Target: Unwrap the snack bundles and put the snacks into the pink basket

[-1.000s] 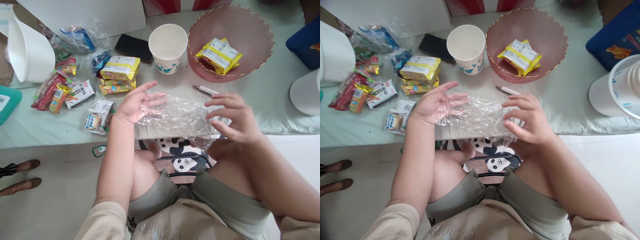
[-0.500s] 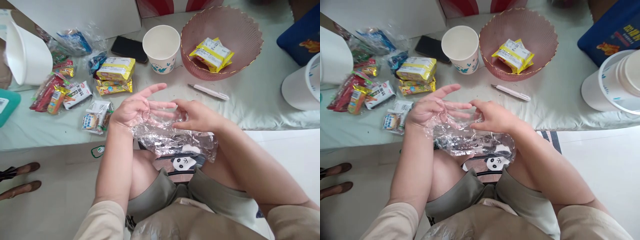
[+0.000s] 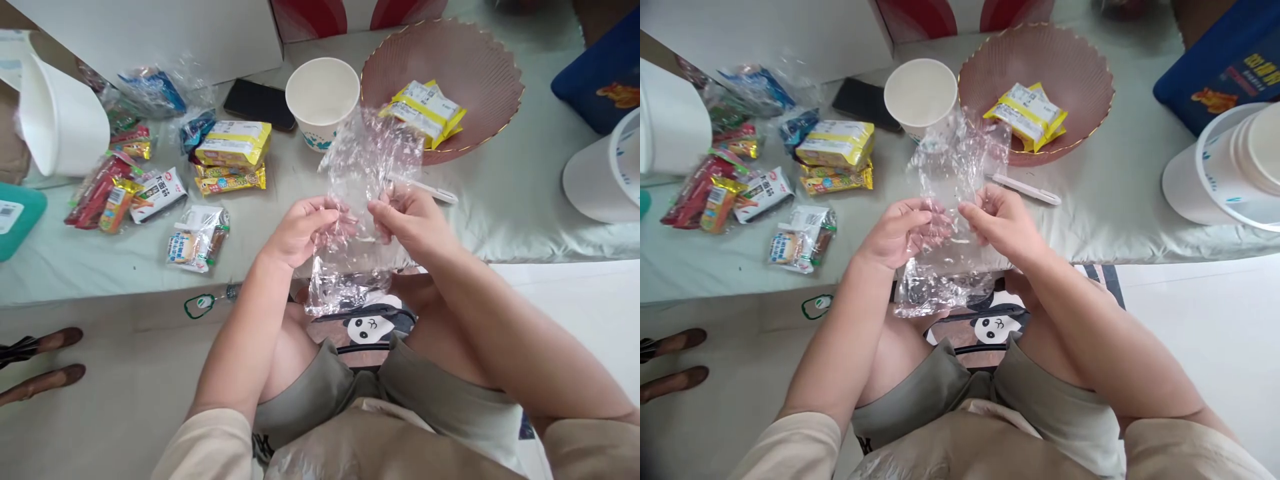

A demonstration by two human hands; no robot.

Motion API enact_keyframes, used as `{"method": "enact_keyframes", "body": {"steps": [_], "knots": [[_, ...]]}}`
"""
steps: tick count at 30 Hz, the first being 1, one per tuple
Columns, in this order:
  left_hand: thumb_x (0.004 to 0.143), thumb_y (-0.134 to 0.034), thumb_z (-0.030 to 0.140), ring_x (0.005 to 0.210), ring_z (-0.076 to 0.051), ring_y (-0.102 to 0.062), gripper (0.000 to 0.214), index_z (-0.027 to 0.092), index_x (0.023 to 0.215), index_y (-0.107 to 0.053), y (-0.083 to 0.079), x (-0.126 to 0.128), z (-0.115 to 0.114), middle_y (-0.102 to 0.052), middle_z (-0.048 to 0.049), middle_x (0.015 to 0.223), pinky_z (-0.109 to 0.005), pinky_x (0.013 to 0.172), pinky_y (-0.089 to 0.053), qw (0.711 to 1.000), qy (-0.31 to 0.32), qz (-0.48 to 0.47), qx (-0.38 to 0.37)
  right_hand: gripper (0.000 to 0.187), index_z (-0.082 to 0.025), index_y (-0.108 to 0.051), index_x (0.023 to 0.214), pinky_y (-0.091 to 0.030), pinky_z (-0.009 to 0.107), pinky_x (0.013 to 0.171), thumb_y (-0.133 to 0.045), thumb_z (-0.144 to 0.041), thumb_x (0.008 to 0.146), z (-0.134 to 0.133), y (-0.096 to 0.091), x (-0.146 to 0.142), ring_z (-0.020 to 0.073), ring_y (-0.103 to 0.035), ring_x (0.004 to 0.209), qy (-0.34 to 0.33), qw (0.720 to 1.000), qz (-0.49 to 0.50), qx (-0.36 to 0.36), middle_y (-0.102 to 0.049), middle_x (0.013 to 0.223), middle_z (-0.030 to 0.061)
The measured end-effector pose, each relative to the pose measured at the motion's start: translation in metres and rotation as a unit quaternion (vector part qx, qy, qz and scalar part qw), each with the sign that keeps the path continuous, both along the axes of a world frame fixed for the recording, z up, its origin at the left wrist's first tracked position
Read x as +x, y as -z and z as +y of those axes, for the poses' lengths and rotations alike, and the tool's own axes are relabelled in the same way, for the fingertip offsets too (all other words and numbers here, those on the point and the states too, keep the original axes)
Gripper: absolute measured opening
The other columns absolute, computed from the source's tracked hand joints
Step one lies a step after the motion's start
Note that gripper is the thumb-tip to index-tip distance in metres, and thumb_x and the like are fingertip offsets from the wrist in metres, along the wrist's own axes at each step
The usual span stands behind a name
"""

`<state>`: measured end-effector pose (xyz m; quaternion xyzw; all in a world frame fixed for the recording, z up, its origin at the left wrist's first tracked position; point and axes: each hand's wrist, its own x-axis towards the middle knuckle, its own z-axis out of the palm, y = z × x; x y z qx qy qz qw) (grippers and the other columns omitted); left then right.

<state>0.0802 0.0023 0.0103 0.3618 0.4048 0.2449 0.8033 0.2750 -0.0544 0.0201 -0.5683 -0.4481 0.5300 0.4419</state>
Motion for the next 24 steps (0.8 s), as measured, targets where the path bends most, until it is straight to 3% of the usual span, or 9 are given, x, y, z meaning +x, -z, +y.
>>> {"method": "enact_keyframes", "body": {"steps": [2, 5, 8, 10, 12, 14, 18, 21, 24], "knots": [[0.066, -0.079, 0.024, 0.060, -0.012, -0.070, 0.022, 0.017, 0.081, -0.065, 0.001, -0.001, -0.001, -0.074, -0.0017, 0.072, -0.018, 0.049, -0.049, 0.998, -0.041, 0.039, 0.019, 0.050, -0.024, -0.050, 0.074, -0.033, 0.024, 0.041, -0.077, -0.065, 0.083, -0.001, 0.001, -0.001, 0.0058, -0.041, 0.040, 0.008, 1.000, -0.005, 0.005, -0.051, 0.051, -0.0065], [0.068, -0.079, 0.025, 0.054, -0.008, -0.065, 0.023, 0.018, 0.082, -0.063, 0.002, -0.005, -0.003, -0.070, 0.0025, 0.066, -0.016, 0.049, -0.047, 0.992, -0.118, 0.019, 0.047, 0.055, -0.025, -0.054, 0.085, -0.031, 0.024, 0.038, -0.075, -0.075, 0.079, -0.003, 0.004, -0.001, 0.0070, -0.040, 0.039, 0.056, 0.998, 0.001, 0.034, -0.047, 0.050, -0.0091], [0.070, -0.085, 0.040, 0.070, -0.016, -0.075, 0.056, 0.028, 0.120, -0.062, 0.001, -0.008, -0.012, -0.076, 0.0016, 0.080, -0.025, 0.065, -0.059, 0.991, -0.115, -0.019, 0.068, 0.059, -0.027, -0.058, 0.114, -0.040, 0.027, 0.042, -0.071, -0.075, 0.083, -0.004, 0.011, 0.002, 0.0114, -0.050, 0.044, 0.075, 0.995, -0.018, 0.062, -0.054, 0.057, -0.0075], [0.070, -0.089, 0.042, 0.080, -0.021, -0.079, 0.088, 0.037, 0.146, -0.045, -0.002, -0.008, -0.020, -0.079, 0.0005, 0.090, -0.034, 0.079, -0.062, 0.992, -0.078, -0.017, 0.094, 0.065, -0.030, -0.052, 0.135, -0.049, 0.032, 0.049, -0.065, -0.074, 0.089, -0.006, 0.014, 0.003, 0.0147, -0.057, 0.049, 0.054, 0.995, -0.053, 0.073, -0.062, 0.066, -0.0043], [0.072, -0.090, 0.039, 0.081, -0.021, -0.078, 0.106, 0.042, 0.158, -0.029, -0.005, -0.006, -0.028, -0.079, 0.0007, 0.094, -0.038, 0.087, -0.061, 0.988, -0.079, 0.005, 0.134, 0.073, -0.035, -0.039, 0.153, -0.054, 0.036, 0.055, -0.058, -0.074, 0.094, -0.008, 0.017, 0.005, 0.0169, -0.061, 0.053, 0.039, 0.992, -0.088, 0.086, -0.070, 0.078, -0.0009], [0.075, -0.088, 0.040, 0.085, -0.020, -0.078, 0.107, 0.043, 0.160, -0.023, -0.006, -0.004, -0.033, -0.079, -0.0001, 0.101, -0.038, 0.092, -0.059, 0.976, -0.122, 0.032, 0.175, 0.079, -0.038, -0.024, 0.162, -0.056, 0.038, 0.060, -0.051, -0.073, 0.097, -0.010, 0.016, 0.005, 0.0179, -0.063, 0.056, 0.042, 0.987, -0.114, 0.105, -0.074, 0.088, 0.0018], [0.082, -0.082, 0.046, 0.108, -0.027, -0.076, 0.092, 0.041, 0.157, -0.030, -0.006, -0.008, -0.035, -0.075, -0.0043, 0.122, -0.042, 0.097, -0.056, 0.961, -0.153, 0.085, 0.214, 0.075, -0.042, -0.024, 0.162, -0.058, 0.041, 0.071, -0.052, -0.069, 0.098, -0.016, 0.011, 0.006, 0.0190, -0.067, 0.066, 0.050, 0.978, -0.135, 0.153, -0.076, 0.103, 0.0044], [0.085, -0.079, 0.048, 0.124, -0.029, -0.068, 0.074, 0.038, 0.150, -0.043, -0.003, -0.014, -0.036, -0.077, -0.0049, 0.117, -0.044, 0.099, -0.054, 0.958, -0.128, 0.118, 0.228, 0.071, -0.039, -0.042, 0.152, -0.060, 0.044, 0.082, -0.068, -0.063, 0.091, -0.020, 0.009, 0.007, 0.0224, -0.070, 0.083, 0.007, 0.970, -0.134, 0.204, -0.073, 0.109, 0.0054], [0.084, -0.080, 0.047, 0.137, -0.029, -0.057, 0.063, 0.035, 0.140, -0.054, -0.002, -0.021, -0.037, -0.079, -0.0036, 0.106, -0.047, 0.109, -0.048, 0.934, -0.141, 0.154, 0.289, 0.049, -0.034, -0.059, 0.134, -0.058, 0.045, 0.089, -0.070, -0.055, 0.091, -0.020, 0.010, 0.008, 0.0234, -0.069, 0.089, 0.003, 0.961, -0.148, 0.234, -0.071, 0.106, 0.0049]]}}
